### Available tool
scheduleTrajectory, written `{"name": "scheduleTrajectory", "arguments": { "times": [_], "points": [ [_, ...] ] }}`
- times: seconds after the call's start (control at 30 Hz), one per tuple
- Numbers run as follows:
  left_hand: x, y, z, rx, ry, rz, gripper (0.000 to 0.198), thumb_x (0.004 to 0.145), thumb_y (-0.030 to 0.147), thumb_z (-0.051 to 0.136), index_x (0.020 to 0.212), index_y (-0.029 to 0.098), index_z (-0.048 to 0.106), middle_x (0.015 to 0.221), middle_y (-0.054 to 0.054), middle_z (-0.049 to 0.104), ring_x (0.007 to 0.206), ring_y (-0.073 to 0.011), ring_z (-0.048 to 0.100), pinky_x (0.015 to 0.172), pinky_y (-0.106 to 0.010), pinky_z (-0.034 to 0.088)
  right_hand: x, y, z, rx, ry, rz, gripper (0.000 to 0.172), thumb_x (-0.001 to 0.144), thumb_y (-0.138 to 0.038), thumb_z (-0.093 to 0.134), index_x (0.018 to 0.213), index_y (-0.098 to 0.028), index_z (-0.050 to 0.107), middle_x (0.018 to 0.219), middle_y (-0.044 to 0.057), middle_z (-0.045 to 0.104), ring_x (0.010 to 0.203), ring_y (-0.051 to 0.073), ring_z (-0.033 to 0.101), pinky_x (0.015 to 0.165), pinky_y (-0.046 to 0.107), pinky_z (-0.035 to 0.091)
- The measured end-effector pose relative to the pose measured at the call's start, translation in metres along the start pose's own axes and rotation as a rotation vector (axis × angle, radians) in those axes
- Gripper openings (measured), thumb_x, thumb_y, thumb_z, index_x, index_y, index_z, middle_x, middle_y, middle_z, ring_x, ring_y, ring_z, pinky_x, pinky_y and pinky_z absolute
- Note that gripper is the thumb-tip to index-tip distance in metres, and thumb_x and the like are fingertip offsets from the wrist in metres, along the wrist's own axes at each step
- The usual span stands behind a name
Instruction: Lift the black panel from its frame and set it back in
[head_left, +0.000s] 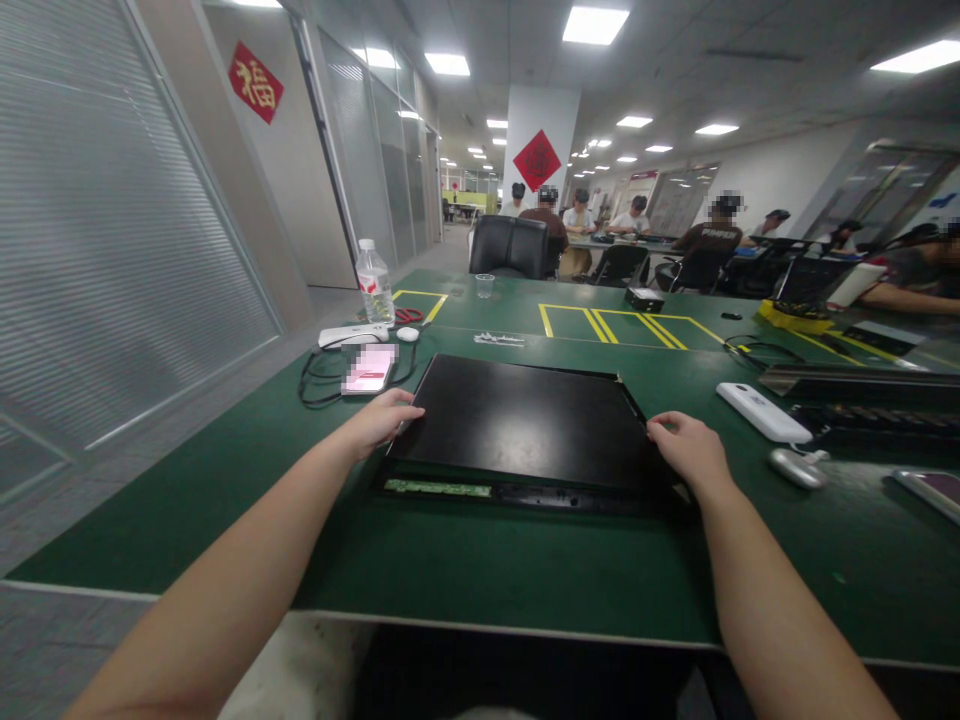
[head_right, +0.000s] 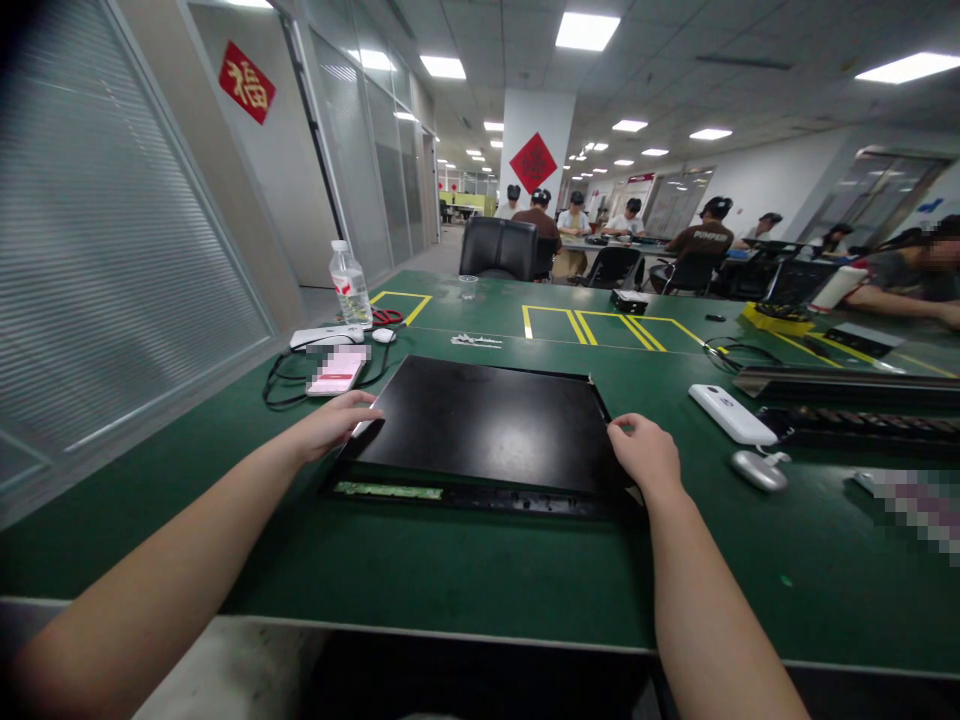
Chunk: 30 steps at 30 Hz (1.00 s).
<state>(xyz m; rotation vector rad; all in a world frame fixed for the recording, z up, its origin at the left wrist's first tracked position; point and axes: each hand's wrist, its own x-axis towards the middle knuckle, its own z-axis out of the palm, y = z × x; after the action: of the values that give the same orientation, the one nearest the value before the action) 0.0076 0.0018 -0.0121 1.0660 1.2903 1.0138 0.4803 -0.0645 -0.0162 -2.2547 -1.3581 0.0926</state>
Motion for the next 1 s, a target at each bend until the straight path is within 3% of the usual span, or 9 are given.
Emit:
{"name": "scheduleTrajectory", "arguments": {
  "times": [0.27,0.5,1.0],
  "points": [
    [-0.007,0.008,0.008,0.191,0.041,-0.033,0.036,0.064,0.023,0.085,0.091,0.022,0.060,0.055,0.003,0.061,0.041,-0.0131,0.050,0.040,-0.019,0.024,-0.001,0.001,0.000,0.021,-0.009,0.011,0.028,0.081,-0.041,0.057,0.091,-0.026,0.079,0.089,0.008,0.077,0.082,0.027,0.067,0.065,0.034,0.044],
    [-0.009,0.010,0.011,0.296,0.062,0.017,0.028,0.067,0.026,0.080,0.084,0.021,0.057,0.048,0.006,0.048,0.040,-0.0103,0.038,0.041,-0.020,0.020,0.001,0.003,0.002,0.010,0.004,-0.012,0.029,0.081,-0.041,0.057,0.092,-0.025,0.080,0.090,0.009,0.077,0.081,0.026,0.067,0.065,0.034,0.044],
    [-0.007,0.009,0.011,0.352,0.063,-0.024,0.029,0.073,0.027,0.071,0.097,0.019,0.058,0.066,0.003,0.060,0.055,-0.0146,0.055,0.048,-0.022,0.035,0.003,0.004,0.001,-0.018,-0.025,0.005,0.033,0.082,-0.041,0.054,0.094,-0.024,0.080,0.091,0.008,0.077,0.083,0.026,0.067,0.066,0.033,0.043]
  ]
}}
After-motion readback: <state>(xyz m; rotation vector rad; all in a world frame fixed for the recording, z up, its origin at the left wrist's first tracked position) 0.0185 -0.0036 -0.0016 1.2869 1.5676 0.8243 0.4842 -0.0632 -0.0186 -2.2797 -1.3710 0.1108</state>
